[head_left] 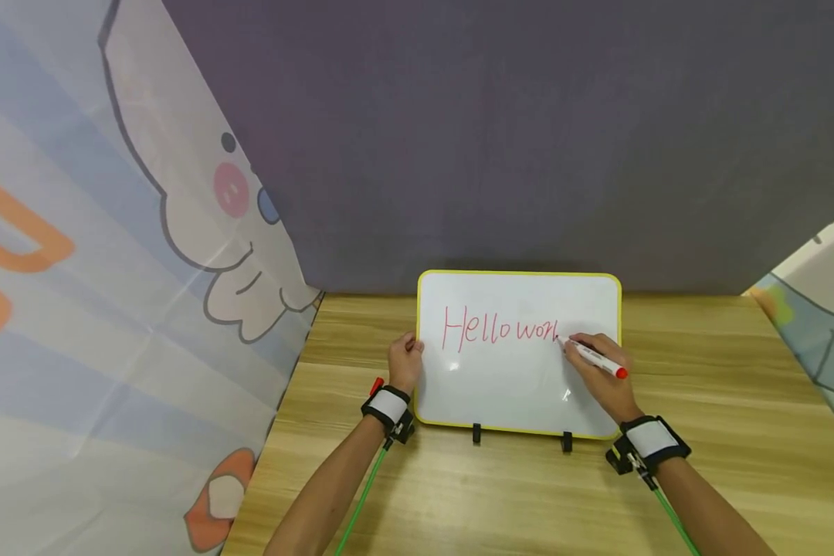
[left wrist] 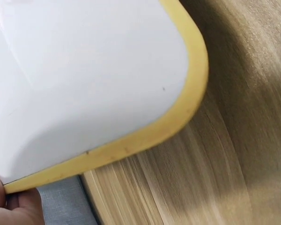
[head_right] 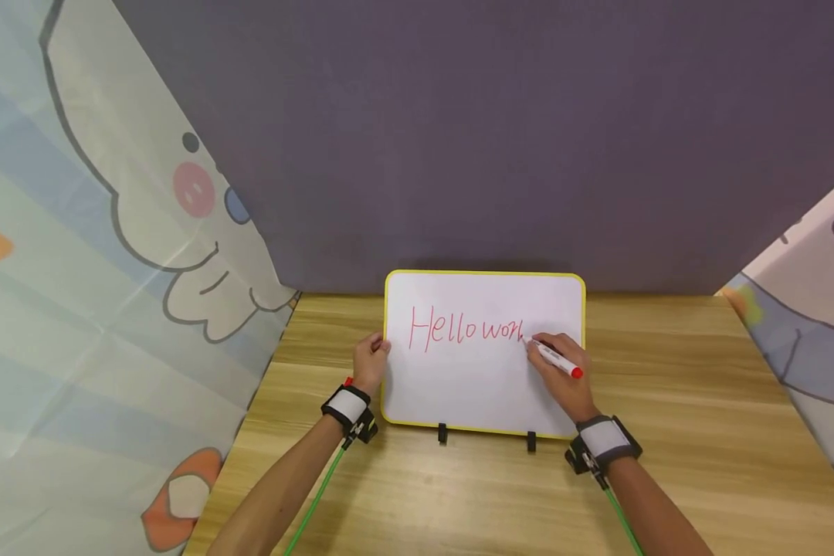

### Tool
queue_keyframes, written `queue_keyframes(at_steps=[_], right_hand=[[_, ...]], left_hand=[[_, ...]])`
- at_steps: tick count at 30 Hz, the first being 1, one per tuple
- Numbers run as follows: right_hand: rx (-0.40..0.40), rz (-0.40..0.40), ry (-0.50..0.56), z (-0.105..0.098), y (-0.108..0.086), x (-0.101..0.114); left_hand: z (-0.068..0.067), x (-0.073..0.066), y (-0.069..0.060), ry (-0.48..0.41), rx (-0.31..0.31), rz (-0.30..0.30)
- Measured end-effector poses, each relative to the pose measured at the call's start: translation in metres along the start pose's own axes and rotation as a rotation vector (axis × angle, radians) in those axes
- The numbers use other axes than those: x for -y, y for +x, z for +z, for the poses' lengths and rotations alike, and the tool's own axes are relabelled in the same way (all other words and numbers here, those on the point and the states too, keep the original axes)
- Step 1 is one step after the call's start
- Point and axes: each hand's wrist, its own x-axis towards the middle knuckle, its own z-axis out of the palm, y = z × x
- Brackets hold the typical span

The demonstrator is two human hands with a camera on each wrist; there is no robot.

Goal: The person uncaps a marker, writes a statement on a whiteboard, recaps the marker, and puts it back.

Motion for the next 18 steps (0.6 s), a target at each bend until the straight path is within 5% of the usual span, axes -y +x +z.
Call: queue_keyframes(at_steps=[7, 18], right_hand=[[-0.093, 0.011, -0.005, -0.003, 0.009, -0.015], [-0.125, 0.026, 0.098, 0.001, 0.013, -0.031]], left_hand=[[-0.001, 0.000, 0.001, 0.000, -0.002, 0.001], [0.002, 0.006, 0.004, -0.007, -0.008, 0.020]])
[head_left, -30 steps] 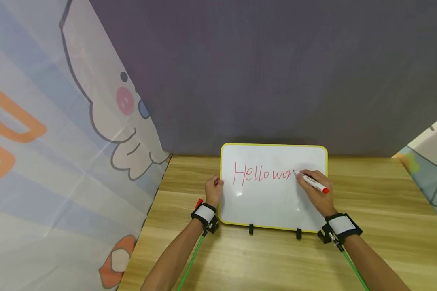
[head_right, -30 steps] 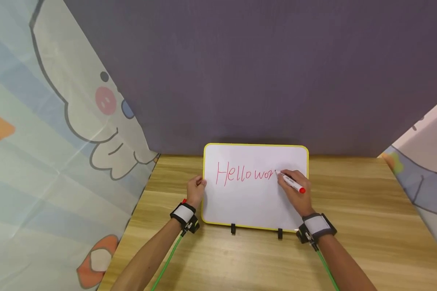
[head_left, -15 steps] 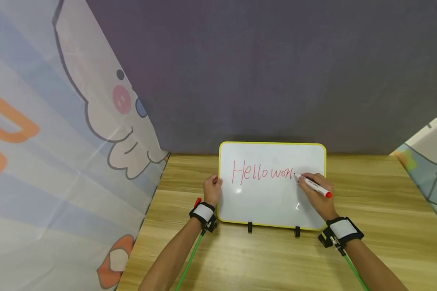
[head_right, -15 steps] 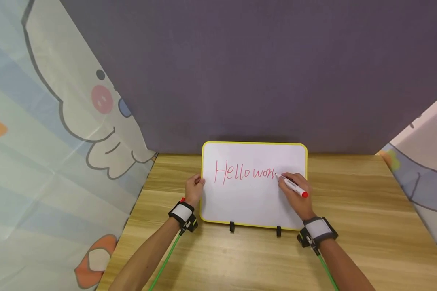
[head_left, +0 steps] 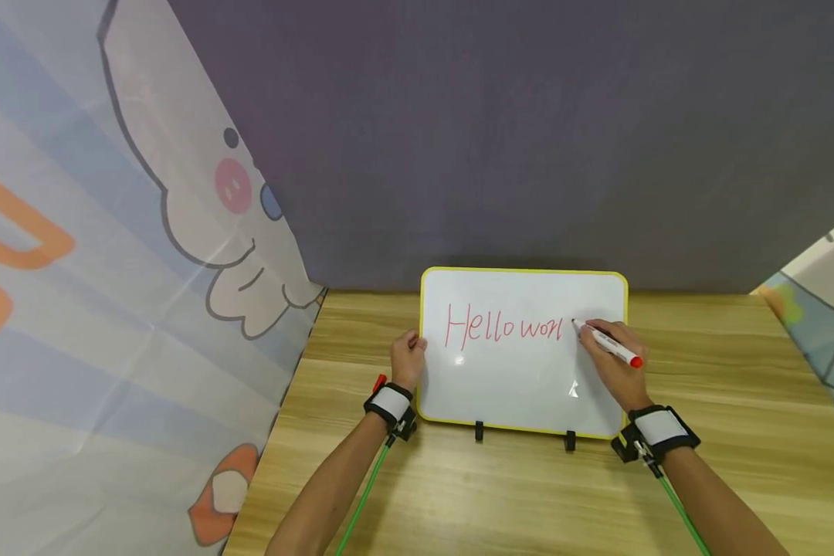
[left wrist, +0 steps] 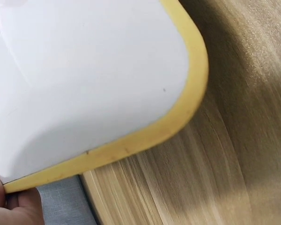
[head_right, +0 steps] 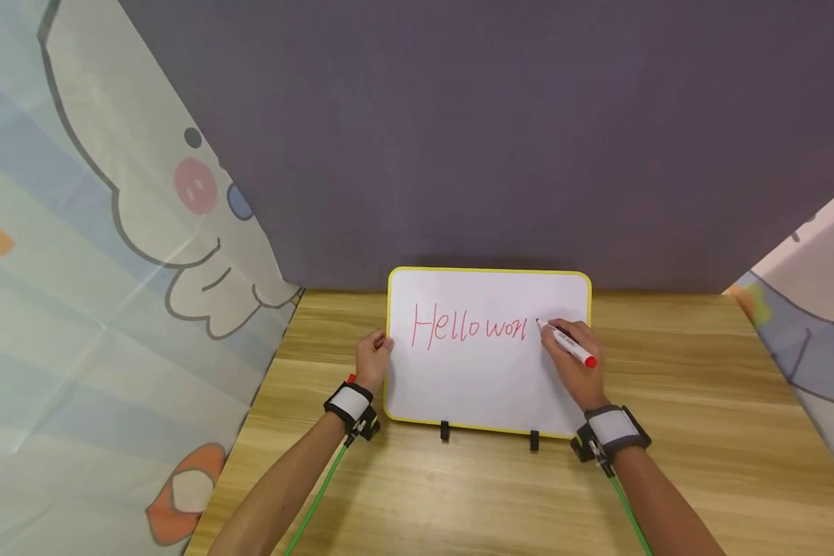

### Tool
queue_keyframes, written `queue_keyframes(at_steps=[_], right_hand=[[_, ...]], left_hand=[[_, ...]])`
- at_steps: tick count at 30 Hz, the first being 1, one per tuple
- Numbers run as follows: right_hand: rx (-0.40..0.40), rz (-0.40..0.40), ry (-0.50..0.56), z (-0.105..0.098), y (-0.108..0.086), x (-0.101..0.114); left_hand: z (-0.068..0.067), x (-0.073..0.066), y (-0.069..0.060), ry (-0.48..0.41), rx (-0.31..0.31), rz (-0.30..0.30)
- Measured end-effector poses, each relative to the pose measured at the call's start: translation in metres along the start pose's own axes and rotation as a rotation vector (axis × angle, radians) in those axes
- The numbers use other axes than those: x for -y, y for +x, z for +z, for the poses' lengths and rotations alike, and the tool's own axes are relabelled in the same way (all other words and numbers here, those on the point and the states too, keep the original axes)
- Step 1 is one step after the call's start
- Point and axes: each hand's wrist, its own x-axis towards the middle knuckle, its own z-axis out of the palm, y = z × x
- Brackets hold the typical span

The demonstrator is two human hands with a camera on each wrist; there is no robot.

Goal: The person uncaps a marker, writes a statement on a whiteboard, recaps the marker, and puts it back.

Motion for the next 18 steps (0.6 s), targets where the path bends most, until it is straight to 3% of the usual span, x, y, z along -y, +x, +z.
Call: queue_keyframes(at_steps=[4, 11, 18], right_hand=[[0.036, -0.008, -0.105, -0.003, -0.001, 0.008], [0.074, -0.004, -0.103, -0.006, -0.018, 0.011], [0.050, -0.014, -0.086, -0.005, -0.022, 0.010]], left_hand=[[0.000, -0.003, 0.000, -0.001, 0.001, -0.005], [0.001, -0.003, 0.000, -0.008, -0.001, -0.007], [0.001, 0.000, 0.000, -0.016, -0.009, 0.014]])
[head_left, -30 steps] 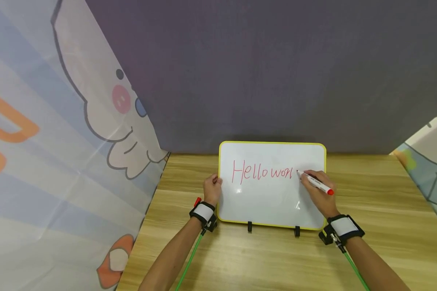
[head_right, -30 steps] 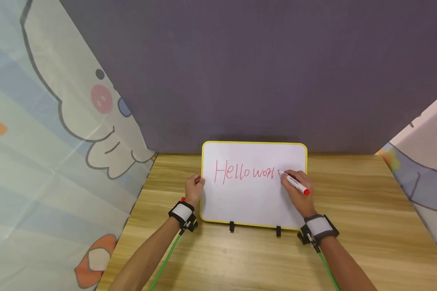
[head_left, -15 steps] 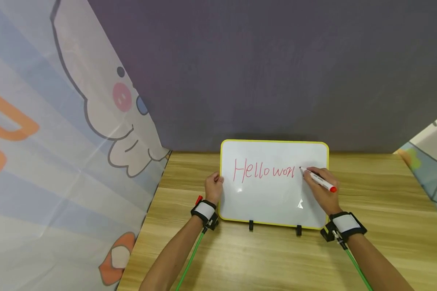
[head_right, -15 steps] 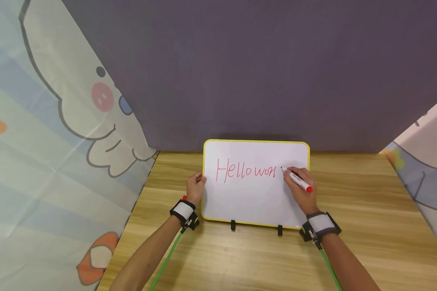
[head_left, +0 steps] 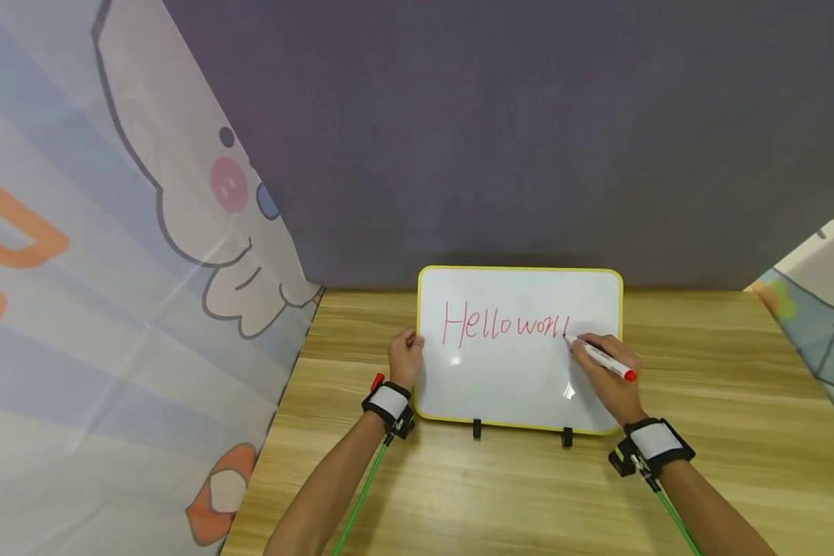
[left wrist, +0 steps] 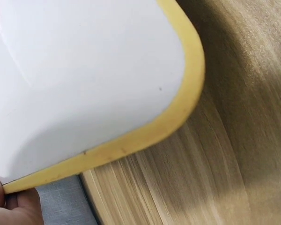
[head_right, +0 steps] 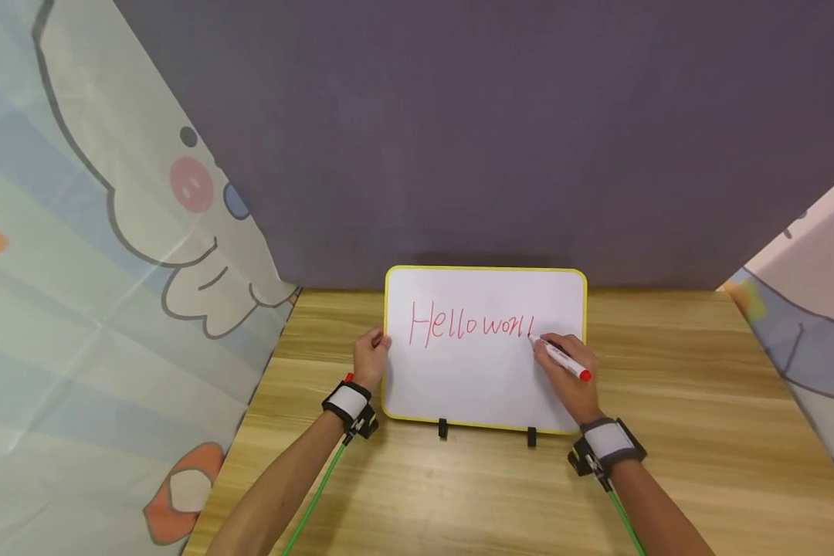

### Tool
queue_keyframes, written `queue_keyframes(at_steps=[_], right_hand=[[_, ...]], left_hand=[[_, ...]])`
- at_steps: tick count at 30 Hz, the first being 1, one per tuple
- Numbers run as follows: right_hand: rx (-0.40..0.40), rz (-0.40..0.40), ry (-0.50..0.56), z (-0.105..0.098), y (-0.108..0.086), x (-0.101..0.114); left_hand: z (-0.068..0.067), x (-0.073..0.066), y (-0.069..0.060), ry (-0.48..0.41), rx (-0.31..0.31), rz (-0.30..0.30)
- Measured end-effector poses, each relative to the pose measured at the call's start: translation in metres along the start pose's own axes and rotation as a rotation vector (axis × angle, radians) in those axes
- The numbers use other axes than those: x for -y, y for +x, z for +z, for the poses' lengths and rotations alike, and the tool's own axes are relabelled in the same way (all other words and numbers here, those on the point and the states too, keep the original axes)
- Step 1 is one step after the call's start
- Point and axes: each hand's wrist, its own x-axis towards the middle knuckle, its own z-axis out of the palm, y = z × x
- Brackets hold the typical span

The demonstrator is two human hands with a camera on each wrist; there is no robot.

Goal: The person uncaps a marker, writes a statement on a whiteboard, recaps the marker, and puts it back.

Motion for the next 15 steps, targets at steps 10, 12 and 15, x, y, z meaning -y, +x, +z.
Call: queue_keyframes(at_steps=[10, 12, 15], right_hand=[[-0.039, -0.031, 0.118, 0.005, 0.005, -0.016], [-0.019, -0.044, 0.098, 0.005, 0.006, -0.012], [0.026, -0.053, 0.057, 0.003, 0.007, -0.004]], left_hand=[[0.000, -0.003, -0.003, 0.011, -0.002, -0.017], [0.000, -0.003, -0.003, 0.012, -0.005, -0.013], [-0.001, -0.003, -0.002, 0.009, -0.008, -0.009]])
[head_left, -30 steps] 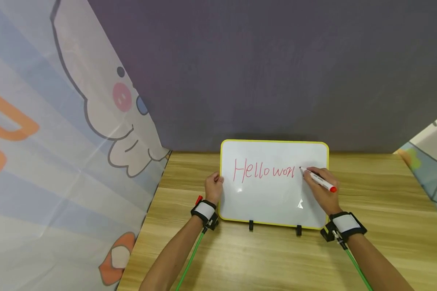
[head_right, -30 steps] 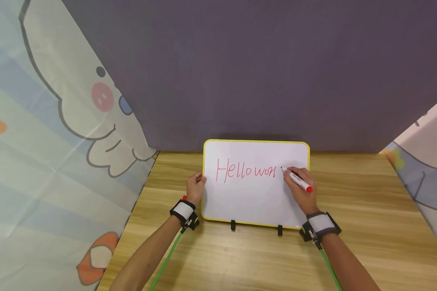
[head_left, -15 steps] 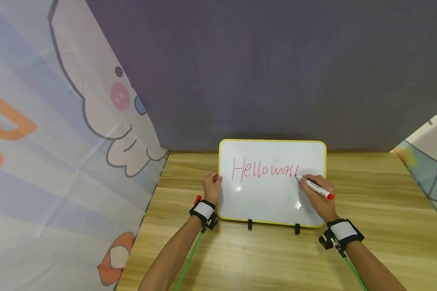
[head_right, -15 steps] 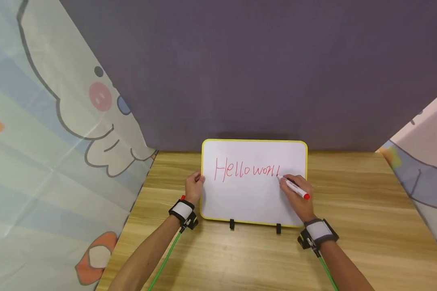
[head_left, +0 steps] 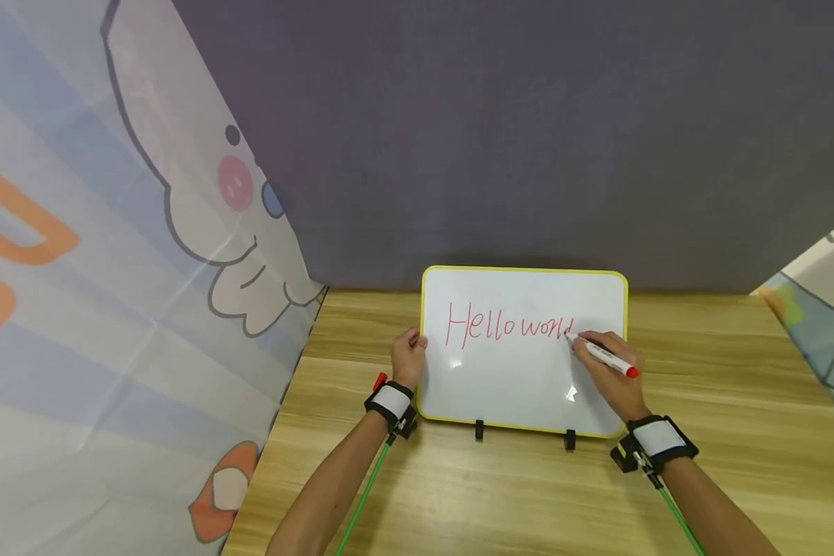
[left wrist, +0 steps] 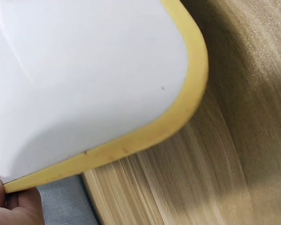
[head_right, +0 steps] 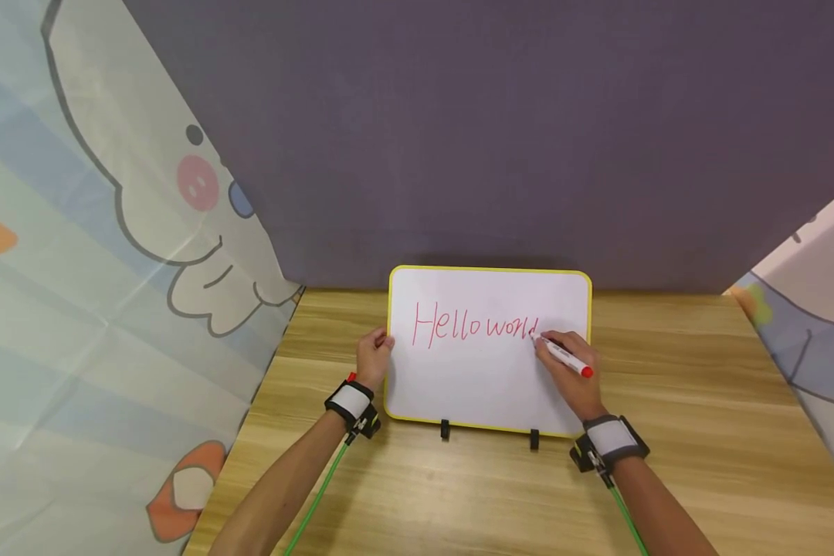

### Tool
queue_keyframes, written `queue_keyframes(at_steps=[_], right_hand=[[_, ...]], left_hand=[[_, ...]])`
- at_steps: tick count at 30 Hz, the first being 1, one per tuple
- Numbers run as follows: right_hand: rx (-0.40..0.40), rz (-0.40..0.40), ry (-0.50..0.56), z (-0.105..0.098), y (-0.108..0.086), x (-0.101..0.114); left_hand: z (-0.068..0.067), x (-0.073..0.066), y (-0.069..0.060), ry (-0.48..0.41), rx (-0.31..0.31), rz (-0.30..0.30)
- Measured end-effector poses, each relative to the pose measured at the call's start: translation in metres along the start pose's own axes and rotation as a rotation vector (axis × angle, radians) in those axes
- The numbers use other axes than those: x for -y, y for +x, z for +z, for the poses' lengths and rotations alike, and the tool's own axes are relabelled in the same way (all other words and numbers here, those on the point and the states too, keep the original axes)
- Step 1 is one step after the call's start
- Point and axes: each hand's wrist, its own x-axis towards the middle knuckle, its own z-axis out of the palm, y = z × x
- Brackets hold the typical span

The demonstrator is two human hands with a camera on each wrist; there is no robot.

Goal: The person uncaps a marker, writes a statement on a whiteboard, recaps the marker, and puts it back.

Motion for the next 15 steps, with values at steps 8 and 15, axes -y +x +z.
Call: queue_keyframes(at_steps=[8, 15], right_hand=[[0.032, 0.071, -0.041, -0.004, -0.005, 0.006], [0.042, 0.129, -0.025, -0.007, 0.003, 0.027]], left_hand=[[0.000, -0.002, -0.001, 0.000, 0.006, -0.009], [-0.001, -0.003, -0.001, 0.003, 0.022, -0.040]])
